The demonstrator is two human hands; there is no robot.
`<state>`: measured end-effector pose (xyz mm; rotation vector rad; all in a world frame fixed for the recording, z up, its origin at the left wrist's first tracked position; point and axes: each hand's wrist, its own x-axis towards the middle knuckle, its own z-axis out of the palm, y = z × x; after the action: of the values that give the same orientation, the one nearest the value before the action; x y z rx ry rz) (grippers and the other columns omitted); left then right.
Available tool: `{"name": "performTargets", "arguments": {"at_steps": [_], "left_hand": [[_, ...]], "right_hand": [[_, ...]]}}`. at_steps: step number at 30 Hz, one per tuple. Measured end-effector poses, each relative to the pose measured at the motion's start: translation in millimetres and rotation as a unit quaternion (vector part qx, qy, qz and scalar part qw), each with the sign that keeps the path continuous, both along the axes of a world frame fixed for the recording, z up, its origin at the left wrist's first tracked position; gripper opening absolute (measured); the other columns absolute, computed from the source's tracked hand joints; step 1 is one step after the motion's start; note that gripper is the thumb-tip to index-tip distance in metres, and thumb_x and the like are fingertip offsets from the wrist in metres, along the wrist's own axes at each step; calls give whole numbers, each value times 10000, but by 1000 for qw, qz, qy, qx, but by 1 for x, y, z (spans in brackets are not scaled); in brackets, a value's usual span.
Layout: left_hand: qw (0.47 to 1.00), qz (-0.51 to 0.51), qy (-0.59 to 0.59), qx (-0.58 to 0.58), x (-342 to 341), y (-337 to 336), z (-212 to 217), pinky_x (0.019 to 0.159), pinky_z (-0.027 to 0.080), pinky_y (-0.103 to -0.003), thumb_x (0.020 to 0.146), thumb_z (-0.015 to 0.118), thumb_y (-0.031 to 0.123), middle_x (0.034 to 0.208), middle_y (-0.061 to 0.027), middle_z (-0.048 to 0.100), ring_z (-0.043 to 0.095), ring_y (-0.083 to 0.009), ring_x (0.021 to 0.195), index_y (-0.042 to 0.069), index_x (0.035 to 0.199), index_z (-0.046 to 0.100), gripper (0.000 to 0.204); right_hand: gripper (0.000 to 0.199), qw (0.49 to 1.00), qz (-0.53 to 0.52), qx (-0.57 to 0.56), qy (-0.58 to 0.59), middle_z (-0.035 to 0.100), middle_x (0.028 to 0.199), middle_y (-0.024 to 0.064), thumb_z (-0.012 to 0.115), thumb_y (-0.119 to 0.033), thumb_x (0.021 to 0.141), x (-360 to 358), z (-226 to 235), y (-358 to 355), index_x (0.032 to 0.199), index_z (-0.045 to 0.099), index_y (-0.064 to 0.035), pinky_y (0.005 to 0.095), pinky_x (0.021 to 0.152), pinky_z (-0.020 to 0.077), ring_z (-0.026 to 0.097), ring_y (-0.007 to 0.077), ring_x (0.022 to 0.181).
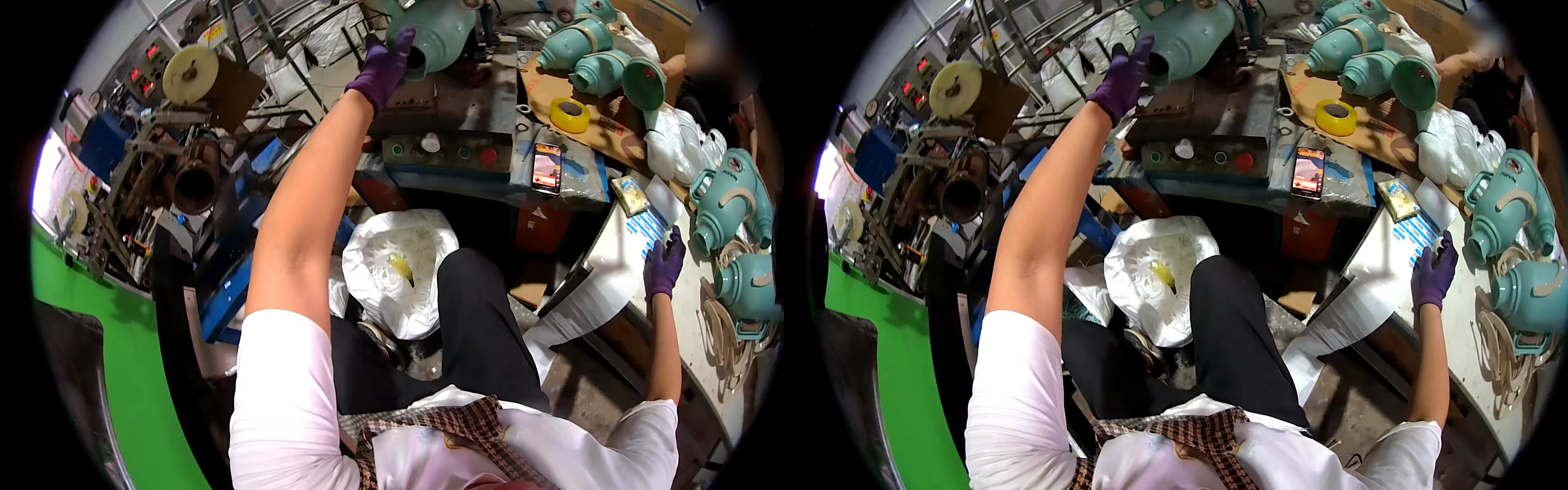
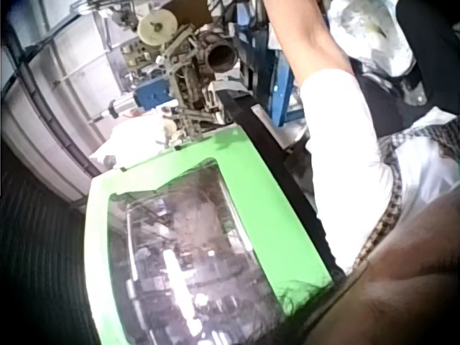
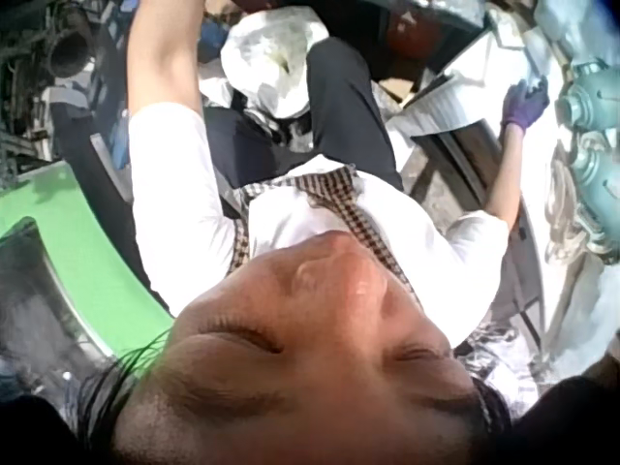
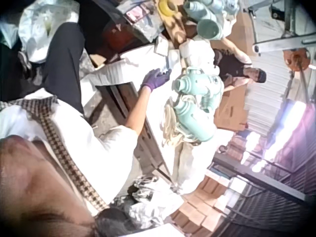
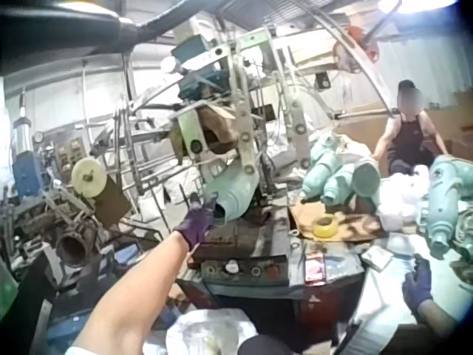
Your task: The person assembles light green plastic garden sprayers by hand. They pick up the main body, insert a white plastic component into the opening, and then attach a beige carrying handle to the top. The completed units are placed on a nearby table.
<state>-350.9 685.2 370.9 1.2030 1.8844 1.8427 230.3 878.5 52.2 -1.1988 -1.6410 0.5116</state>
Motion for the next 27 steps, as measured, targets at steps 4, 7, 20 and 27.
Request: {"name": "performTargets", "arguments": {"at_steps": [4,7,20,27], "left_hand": [[990,-73,-51,107,65,-140,-23,884,546,-333,1024,593,393,1253,-93,592,624,-189,1054,13,1449,405,601],[987,-106,-24,122,96,-335,-102,1014,515,-396,1032,588,239,1319,-143,628,643,-247,1155,-8,1471,453,521],[562,640,-442,283,429,-828,-453,596,487,-311,1025,505,265,757,-43,520,522,-189,638,65,896,513,238],[411,675,-478,383,283,-863,-480,1077,409,-447,934,629,536,1319,-172,527,478,-260,1277,100,1597,148,929]], "right_hand": [[534,986,61,-6,155,498,1463,140,561,-30,987,2,-38,31,1503,424,-47,338,1121,359,481,224,1331],[586,979,107,92,149,428,1544,152,569,-104,999,15,-52,59,1533,348,-5,386,1185,283,404,275,1409],[560,929,164,281,-177,497,1483,168,570,-227,999,-135,-19,-26,1489,421,0,423,1149,345,459,315,1364],[563,914,164,312,-203,535,1450,177,570,-293,998,-138,6,-32,1465,461,3,442,1130,379,488,337,1340]]}}
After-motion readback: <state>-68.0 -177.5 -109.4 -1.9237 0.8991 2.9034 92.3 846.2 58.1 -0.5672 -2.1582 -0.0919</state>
